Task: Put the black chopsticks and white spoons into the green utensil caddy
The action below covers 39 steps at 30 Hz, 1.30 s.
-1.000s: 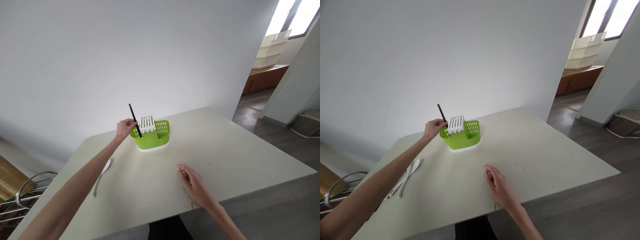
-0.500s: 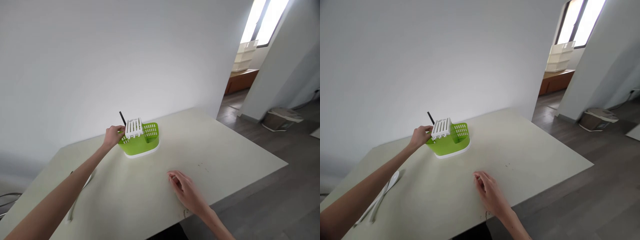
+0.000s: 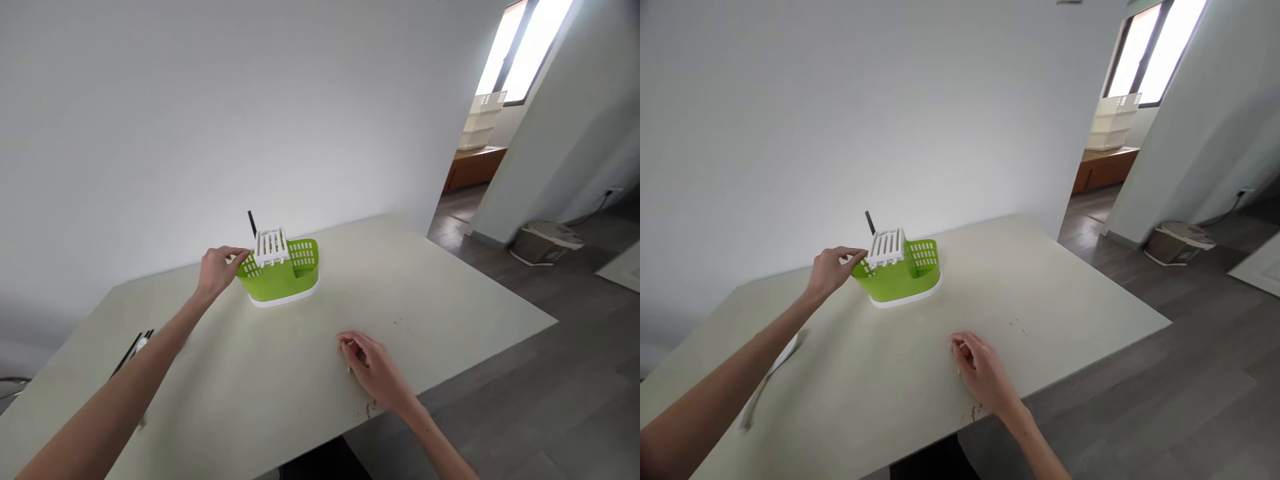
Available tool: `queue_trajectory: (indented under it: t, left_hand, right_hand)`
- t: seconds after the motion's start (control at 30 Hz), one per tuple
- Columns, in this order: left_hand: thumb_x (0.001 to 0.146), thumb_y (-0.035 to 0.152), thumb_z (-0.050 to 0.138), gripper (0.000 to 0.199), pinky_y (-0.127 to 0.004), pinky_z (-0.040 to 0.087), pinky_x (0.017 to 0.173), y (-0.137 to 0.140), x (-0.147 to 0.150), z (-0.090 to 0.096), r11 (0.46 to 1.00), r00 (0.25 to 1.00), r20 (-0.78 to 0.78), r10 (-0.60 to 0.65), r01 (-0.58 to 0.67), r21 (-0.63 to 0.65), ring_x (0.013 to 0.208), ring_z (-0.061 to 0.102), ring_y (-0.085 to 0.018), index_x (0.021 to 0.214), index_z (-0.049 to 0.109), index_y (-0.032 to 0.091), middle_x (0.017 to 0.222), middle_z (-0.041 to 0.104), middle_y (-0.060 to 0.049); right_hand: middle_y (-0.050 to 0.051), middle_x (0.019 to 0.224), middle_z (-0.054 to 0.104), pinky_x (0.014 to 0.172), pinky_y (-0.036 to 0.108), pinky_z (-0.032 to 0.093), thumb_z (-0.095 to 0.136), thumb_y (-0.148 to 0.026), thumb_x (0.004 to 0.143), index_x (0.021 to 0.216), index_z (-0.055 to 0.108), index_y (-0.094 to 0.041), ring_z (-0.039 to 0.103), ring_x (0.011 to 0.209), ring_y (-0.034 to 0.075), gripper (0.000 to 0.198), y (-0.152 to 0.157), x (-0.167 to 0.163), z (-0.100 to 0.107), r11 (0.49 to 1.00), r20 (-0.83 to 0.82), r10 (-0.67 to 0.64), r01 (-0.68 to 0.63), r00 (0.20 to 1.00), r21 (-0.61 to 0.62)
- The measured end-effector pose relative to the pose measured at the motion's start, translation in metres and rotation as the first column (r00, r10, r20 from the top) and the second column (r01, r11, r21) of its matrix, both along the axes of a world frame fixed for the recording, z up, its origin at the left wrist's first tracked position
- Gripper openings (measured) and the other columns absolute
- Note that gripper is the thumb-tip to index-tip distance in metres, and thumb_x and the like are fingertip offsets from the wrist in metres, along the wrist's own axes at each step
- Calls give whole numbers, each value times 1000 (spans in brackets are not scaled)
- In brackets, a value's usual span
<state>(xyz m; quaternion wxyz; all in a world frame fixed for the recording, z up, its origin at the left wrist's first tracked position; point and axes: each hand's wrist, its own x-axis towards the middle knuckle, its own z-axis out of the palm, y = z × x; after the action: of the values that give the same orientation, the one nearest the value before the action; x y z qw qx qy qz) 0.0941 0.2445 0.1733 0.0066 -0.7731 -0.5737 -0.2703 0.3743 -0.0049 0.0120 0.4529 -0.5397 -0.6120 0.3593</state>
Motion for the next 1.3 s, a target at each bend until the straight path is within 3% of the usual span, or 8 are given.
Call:
queue_trajectory:
  t: [0.17, 0.3, 0.43, 0.53, 0.7, 0.87, 1.1, 1.3]
  left_hand:
    - [95, 58, 50, 46, -34, 52, 87, -62, -67, 3, 999, 1000, -8, 10, -9, 46, 109, 67, -27, 109, 80, 26, 120, 79, -4]
    - [91, 67, 49, 54, -31, 53, 76, -106, -147, 1, 985, 993, -51, 103, -108, -132, 104, 69, -27, 117, 75, 27, 129, 76, -5]
    - [84, 74, 50, 62, -33, 56, 81, -136, -218, -14, 935, 963, -74, 261, -271, -230, 100, 72, -27, 114, 72, 24, 122, 77, -7]
    - [82, 74, 49, 63, -35, 56, 85, -152, -251, -32, 914, 947, -85, 311, -322, -247, 98, 73, -27, 111, 71, 22, 115, 78, -8]
    - [84, 73, 46, 65, -39, 56, 85, -165, -278, -65, 920, 941, -136, 310, -333, -207, 97, 72, -29, 111, 70, 18, 105, 75, -12]
    - [75, 80, 50, 75, -42, 58, 82, -161, -297, -87, 885, 930, -131, 343, -367, -286, 86, 74, -30, 111, 69, 17, 103, 76, -16]
    - [71, 83, 51, 73, -38, 57, 77, -160, -308, -93, 860, 937, -35, 347, -332, -388, 85, 72, -28, 106, 67, 21, 101, 77, -11]
    - [71, 77, 51, 63, -37, 54, 77, -155, -309, -85, 816, 924, -169, 345, -383, -433, 90, 73, -31, 98, 69, 24, 100, 78, -10]
  right_hand:
    - [6, 92, 72, 72, 29, 53, 42, -56, 108, 119, 68, -23, 68, 76, 18, 43, -4, 2, -4, 998, -32, -29, 27, 999, -49]
    - [7, 94, 73, 73, 30, 54, 43, -59, 107, 119, 67, -23, 68, 77, 19, 45, -6, 2, -6, 997, -27, -25, 23, 999, -67]
    - [8, 95, 74, 72, 30, 54, 46, -61, 105, 117, 69, -23, 69, 77, 19, 46, -9, 2, -7, 997, -4, -52, 52, 999, -60]
    - [8, 92, 74, 73, 31, 55, 47, -62, 103, 116, 69, -22, 69, 77, 20, 48, -11, 3, -7, 997, 2, -54, 54, 999, -61]
    - [8, 88, 74, 76, 31, 56, 49, -62, 103, 118, 69, -22, 70, 80, 21, 48, -13, 5, -8, 995, 35, -52, 55, 998, -83]
    - [8, 88, 75, 79, 32, 57, 51, -64, 101, 115, 69, -22, 71, 83, 22, 49, -15, 5, -5, 991, 47, -85, 90, 995, -95]
    - [7, 86, 75, 73, 28, 56, 53, -64, 100, 118, 69, -23, 71, 80, 20, 47, -17, 7, -8, 990, 86, -79, 89, 993, -113]
    - [6, 83, 74, 71, 27, 57, 53, -63, 100, 117, 71, -24, 71, 80, 20, 46, -16, 8, -13, 989, 102, -76, 88, 992, -116]
